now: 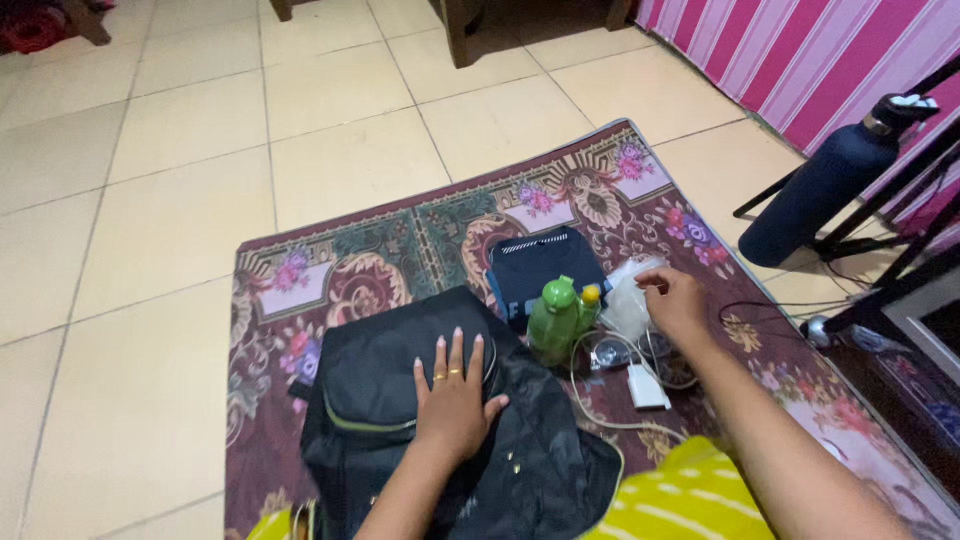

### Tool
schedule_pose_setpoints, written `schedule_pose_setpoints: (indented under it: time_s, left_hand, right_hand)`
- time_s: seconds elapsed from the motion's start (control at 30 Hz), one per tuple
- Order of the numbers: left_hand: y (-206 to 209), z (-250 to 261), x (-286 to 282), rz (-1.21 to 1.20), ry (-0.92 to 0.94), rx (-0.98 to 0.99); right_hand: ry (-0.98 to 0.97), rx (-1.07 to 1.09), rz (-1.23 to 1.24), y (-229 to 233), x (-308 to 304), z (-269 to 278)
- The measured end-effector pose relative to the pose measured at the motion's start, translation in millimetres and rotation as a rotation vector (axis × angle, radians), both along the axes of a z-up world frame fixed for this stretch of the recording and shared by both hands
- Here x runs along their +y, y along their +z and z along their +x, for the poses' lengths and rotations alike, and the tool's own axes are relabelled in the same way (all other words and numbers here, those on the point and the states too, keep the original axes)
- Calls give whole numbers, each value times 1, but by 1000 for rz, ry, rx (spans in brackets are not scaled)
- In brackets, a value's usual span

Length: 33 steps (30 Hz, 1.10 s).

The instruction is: The person opens a black backpack on their lap, places a green water bottle inside, folds a pair of dark pants, a white shirt and a yellow garment and places them in the bag, adds a small orange item and a tissue pack, then zips the backpack closed.

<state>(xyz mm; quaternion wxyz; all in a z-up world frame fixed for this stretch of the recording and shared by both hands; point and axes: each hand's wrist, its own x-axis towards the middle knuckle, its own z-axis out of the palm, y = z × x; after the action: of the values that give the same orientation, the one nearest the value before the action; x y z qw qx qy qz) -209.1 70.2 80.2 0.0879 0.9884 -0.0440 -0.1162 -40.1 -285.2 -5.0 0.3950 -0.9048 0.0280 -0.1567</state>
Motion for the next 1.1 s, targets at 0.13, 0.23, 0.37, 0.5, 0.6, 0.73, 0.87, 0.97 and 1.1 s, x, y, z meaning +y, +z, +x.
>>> schedule_pose_setpoints:
  time_s: [0.13, 0.23, 0.37, 0.5, 0.6, 0.73, 0.87, 0.97, 1.1]
  left_hand:
    - [10, -58, -2, -30, -15, 34]
    - [25, -97, 2, -135, -34, 257]
    - [44, -133, 22, -180, -45, 464]
    - [43, -153, 53, -129, -321, 421]
    - [36, -154, 68, -234, -376, 174]
    - [45, -136, 89, -289, -193, 31]
    - [69, -115, 101, -488, -177, -84]
    - [89, -102, 102, -550, -153, -253]
    - [120, -93, 96, -469, 73, -329]
  right_hand:
    - [91, 23, 13, 23, 35, -63]
    - [181, 39, 15, 33, 64, -121]
    - [253, 48, 73, 52, 97, -179]
    - [347, 7, 179, 85, 127, -224]
    - [311, -118, 217, 117, 146, -253]
    - [385, -381, 204, 148, 169, -287]
    - [563, -487, 98, 162, 188, -311]
    - [673, -414, 48, 165, 195, -317]
    - [698, -374, -109, 163, 201, -318]
